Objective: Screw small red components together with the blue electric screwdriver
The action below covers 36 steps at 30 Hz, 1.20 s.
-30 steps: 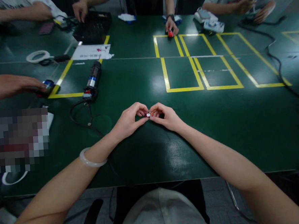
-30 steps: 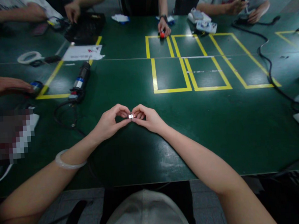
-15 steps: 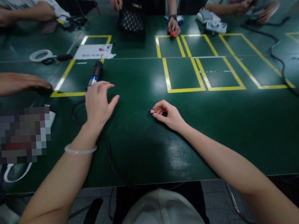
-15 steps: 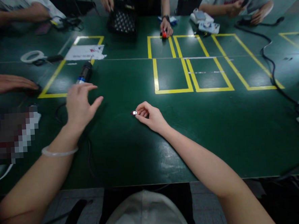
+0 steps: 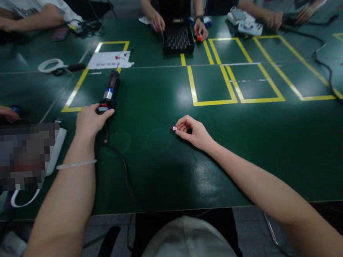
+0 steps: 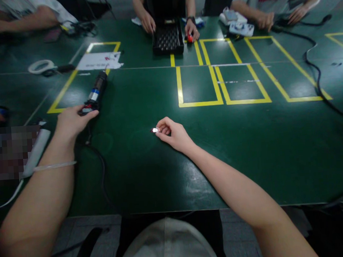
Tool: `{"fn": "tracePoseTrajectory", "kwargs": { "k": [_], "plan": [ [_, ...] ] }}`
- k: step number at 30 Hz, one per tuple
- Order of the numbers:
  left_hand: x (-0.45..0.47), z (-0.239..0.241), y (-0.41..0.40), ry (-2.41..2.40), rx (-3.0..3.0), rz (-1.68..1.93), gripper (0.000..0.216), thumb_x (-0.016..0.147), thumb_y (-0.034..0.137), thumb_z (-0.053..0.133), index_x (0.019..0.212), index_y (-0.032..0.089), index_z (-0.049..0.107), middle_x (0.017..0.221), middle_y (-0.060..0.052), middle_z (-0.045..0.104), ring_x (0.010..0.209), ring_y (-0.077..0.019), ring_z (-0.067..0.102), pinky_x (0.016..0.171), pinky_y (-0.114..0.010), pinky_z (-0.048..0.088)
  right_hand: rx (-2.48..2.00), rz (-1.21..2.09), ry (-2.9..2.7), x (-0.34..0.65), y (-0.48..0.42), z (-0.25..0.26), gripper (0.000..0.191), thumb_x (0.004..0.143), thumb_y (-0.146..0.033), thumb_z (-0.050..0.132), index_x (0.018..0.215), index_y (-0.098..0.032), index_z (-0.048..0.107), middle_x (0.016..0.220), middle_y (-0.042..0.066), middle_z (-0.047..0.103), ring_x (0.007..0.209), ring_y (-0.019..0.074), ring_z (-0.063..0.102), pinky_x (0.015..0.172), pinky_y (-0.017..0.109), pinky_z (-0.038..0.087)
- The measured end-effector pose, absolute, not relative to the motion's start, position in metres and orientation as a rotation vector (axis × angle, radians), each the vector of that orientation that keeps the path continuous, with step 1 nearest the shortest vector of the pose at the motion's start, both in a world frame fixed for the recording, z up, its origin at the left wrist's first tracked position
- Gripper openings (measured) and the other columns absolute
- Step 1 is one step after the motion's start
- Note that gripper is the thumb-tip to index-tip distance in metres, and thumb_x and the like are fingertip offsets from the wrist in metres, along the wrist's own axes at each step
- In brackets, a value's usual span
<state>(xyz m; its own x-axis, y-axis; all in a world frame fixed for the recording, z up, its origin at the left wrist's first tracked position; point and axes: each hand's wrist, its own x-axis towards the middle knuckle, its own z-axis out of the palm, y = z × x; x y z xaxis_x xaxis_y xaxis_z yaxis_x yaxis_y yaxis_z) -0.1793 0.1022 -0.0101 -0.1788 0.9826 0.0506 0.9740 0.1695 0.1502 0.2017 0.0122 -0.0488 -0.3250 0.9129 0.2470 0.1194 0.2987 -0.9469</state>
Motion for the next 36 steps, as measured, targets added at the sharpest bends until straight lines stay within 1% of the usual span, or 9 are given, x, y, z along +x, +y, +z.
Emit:
{"fn": "tracePoseTrajectory", "kwargs": {
  "k": [3, 7, 12, 17, 23, 27, 31, 36],
  "plan": [
    [-0.179, -0.008, 0.102, 2.328, 1.976, 0.221, 0.066, 0.090, 0.060, 0.059, 0.133, 0.010, 0.061, 0.108, -0.006, 0.065, 0.092, -0.0215, 0.056, 0.079, -0.028, 0.039, -0.970, 1.126, -1.690, 0.202, 0.012, -0.048, 0.017, 0.085, -0.028, 0.069, 0.098, -0.021, 0.060, 0.084, 0.000, 0.065, 0.071, 0.0119, 0.058, 0.068, 0.027, 0.050],
    [-0.174, -0.006, 0.097, 2.227, 1.988, 0.318, 0.067, 0.088, 0.062, 0.063, 0.133, 0.012, 0.059, 0.104, -0.003, 0.064, 0.093, -0.0205, 0.057, 0.079, -0.028, 0.041, -0.969, 1.115, -1.693, 0.201, 0.012, -0.045, 0.016, 0.085, -0.027, 0.069, 0.097, -0.020, 0.060, 0.087, 0.001, 0.067, 0.075, 0.0129, 0.061, 0.072, 0.028, 0.051],
    [-0.150, -0.007, 0.090, 2.112, 1.936, 0.387, 0.073, 0.082, 0.057, 0.070, 0.135, 0.010, 0.057, 0.117, -0.011, 0.068, 0.099, -0.0263, 0.063, 0.086, -0.036, 0.048, -0.999, 1.016, -1.729, 0.201, 0.013, -0.044, 0.014, 0.084, -0.025, 0.069, 0.095, -0.021, 0.061, 0.087, 0.001, 0.067, 0.077, 0.0145, 0.062, 0.077, 0.031, 0.052],
    [-0.107, -0.009, 0.076, 1.928, 1.983, 0.433, 0.077, 0.076, 0.057, 0.073, 0.136, 0.013, 0.055, 0.121, -0.016, 0.069, 0.103, -0.0294, 0.067, 0.088, -0.039, 0.052, -1.035, 0.933, -1.743, 0.203, 0.016, -0.046, 0.013, 0.082, -0.025, 0.070, 0.091, -0.021, 0.061, 0.086, 0.001, 0.065, 0.079, 0.0162, 0.063, 0.078, 0.033, 0.051],
    [-0.051, -0.002, 0.042, 1.658, 2.099, 0.371, 0.069, 0.078, 0.053, 0.071, 0.132, 0.013, 0.055, 0.119, -0.014, 0.068, 0.099, -0.0282, 0.068, 0.087, -0.040, 0.051, -1.011, 0.909, -1.750, 0.203, 0.016, -0.046, 0.016, 0.083, -0.023, 0.068, 0.098, -0.021, 0.062, 0.089, 0.002, 0.068, 0.078, 0.0159, 0.063, 0.077, 0.033, 0.052],
    [-0.023, 0.000, 0.020, 1.585, 2.184, 0.322, 0.059, 0.079, 0.049, 0.070, 0.126, 0.017, 0.055, 0.113, -0.012, 0.068, 0.099, -0.0290, 0.067, 0.082, -0.038, 0.051, -1.019, 0.919, -1.792, 0.203, 0.014, -0.044, 0.013, 0.083, -0.025, 0.069, 0.092, -0.020, 0.062, 0.087, 0.001, 0.068, 0.076, 0.0157, 0.063, 0.076, 0.032, 0.052],
    [-0.011, 0.000, 0.007, 1.585, 2.234, 0.277, 0.055, 0.082, 0.049, 0.067, 0.125, 0.019, 0.052, 0.111, -0.012, 0.068, 0.097, -0.0299, 0.068, 0.075, -0.036, 0.050, -1.023, 0.894, -1.861, 0.204, 0.012, -0.043, 0.012, 0.082, -0.025, 0.070, 0.090, -0.020, 0.061, 0.085, 0.001, 0.066, 0.077, 0.0165, 0.063, 0.074, 0.031, 0.050],
    [-0.009, 0.001, 0.006, 1.570, 2.222, 0.257, 0.053, 0.084, 0.052, 0.065, 0.123, 0.019, 0.052, 0.112, -0.012, 0.067, 0.099, -0.0314, 0.068, 0.076, -0.038, 0.050, -1.082, 0.733, -2.009, 0.204, 0.013, -0.043, 0.014, 0.081, -0.018, 0.070, 0.087, -0.021, 0.058, 0.084, 0.002, 0.063, 0.078, 0.0180, 0.060, 0.074, 0.032, 0.046]
  ]
}}
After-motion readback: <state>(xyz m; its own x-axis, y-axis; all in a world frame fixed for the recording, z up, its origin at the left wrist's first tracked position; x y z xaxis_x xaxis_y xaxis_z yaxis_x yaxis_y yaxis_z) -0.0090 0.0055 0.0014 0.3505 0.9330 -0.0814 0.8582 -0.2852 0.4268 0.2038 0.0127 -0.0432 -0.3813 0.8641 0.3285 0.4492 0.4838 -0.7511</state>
